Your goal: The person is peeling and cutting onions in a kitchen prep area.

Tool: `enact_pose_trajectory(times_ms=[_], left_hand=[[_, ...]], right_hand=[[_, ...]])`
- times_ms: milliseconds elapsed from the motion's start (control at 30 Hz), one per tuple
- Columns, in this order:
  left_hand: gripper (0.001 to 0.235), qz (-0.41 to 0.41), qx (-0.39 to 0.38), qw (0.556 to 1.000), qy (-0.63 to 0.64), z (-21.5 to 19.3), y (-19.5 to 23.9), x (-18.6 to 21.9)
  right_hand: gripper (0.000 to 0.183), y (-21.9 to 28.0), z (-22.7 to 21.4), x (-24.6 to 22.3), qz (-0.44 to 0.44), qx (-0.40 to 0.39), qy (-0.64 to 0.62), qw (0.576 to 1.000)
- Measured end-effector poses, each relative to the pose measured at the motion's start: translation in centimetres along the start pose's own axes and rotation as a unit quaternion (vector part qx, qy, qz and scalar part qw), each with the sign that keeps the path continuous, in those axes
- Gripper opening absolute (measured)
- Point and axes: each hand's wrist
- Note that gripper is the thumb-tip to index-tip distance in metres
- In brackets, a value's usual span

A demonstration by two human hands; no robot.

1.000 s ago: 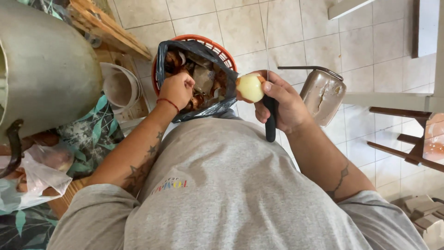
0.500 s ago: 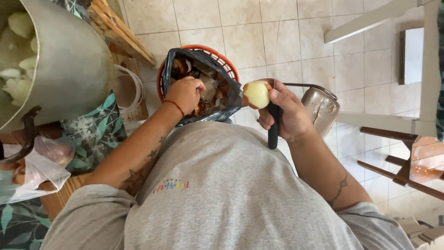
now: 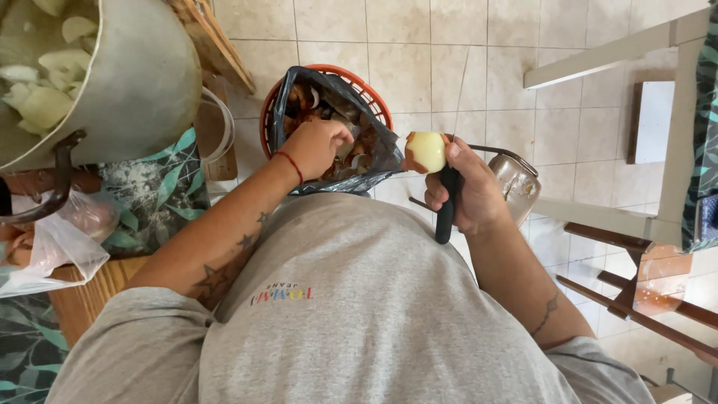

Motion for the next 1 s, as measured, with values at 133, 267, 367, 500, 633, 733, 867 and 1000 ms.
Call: enact_pose_trajectory(times_ms=[133,267,367,500,633,733,867,1000], left_hand=[[0.022,-0.012,-0.023,0.997,0.079,-1.2,0.2,0.1],[0.013,-0.047,0.001,0.999,0.008,-1.5,-0.2,-0.1],[0.009,-0.049,0.022,0.998,-0.037,-1.6,-0.4,-0.3],[0.014,-0.043,0.052,0.997,-0.038,-0.3,-1.5,-1.9],[0.022,-0.078,0.006,0.997,-0.012,-2.7,1.4,0.6],[0.043,-0.098,-0.052,0.990,0.083,-4.8,4.3,3.3],[0.036,0.040,-0.015,0.982,0.187,-3.6,4.1,3.8],[0.062,0.292,0.068,0.928,0.220,-3.0,6.6,7.5]], right_hand=[[0.035,0.1,1.5,-0.8,0.011,0.005,0.002,1.000],[0.032,-0.1,1.0,-0.5,0.008,-0.002,0.003,1.000],[0.030,0.0,0.6,-0.1,0.009,0.002,0.009,1.000],[0.031,0.1,2.1,-1.0,0.008,0.007,0.023,1.000],[0.034,0.2,2.1,-0.9,0.006,0.012,0.025,1.000],[0.035,0.4,2.5,-0.9,0.000,0.010,0.034,0.999],[0.033,0.5,2.5,-0.5,0.011,0.032,0.037,0.999],[0.034,0.0,2.0,0.3,0.012,0.024,0.045,0.999]])
Point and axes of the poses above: each hand's wrist, its own y-axis away from the middle knuckle, its own z-axis out of the palm, x = y × z, and after that the axes turned 15 degrees about -z, right-handed
